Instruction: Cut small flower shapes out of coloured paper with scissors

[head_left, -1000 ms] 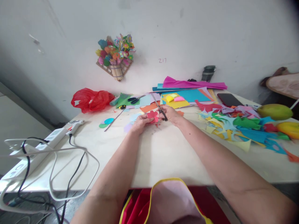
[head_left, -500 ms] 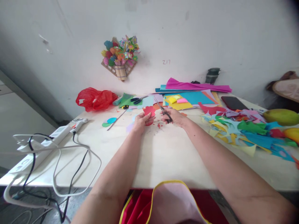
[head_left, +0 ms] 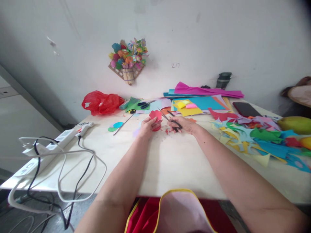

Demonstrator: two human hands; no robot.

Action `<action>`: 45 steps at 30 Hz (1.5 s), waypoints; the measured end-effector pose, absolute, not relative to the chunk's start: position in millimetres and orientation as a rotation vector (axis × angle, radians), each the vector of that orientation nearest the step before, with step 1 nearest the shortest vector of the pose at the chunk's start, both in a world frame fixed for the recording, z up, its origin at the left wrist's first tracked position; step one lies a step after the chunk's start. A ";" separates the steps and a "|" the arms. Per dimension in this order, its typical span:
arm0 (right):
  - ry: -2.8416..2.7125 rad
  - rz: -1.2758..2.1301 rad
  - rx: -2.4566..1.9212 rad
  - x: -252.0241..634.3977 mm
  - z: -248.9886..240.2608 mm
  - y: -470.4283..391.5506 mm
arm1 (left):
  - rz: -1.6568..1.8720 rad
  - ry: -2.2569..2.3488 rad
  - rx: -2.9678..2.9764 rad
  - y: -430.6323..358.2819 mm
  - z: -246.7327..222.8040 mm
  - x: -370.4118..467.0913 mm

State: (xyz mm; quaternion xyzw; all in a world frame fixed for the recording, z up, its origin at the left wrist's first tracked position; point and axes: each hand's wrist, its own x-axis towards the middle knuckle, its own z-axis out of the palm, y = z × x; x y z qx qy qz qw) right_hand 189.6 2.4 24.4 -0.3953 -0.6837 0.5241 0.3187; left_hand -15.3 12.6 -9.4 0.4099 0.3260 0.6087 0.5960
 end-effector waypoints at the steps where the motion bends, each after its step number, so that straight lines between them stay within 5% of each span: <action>1: -1.805 1.384 -1.040 189.7 24.5 2.0 | 1.416 0.752 0.951 12.2 -9.0 -15.2; 45: -1.778 1.394 -1.091 174.5 26.8 -6.5 | 1.546 0.705 0.790 9.4 -6.3 -0.3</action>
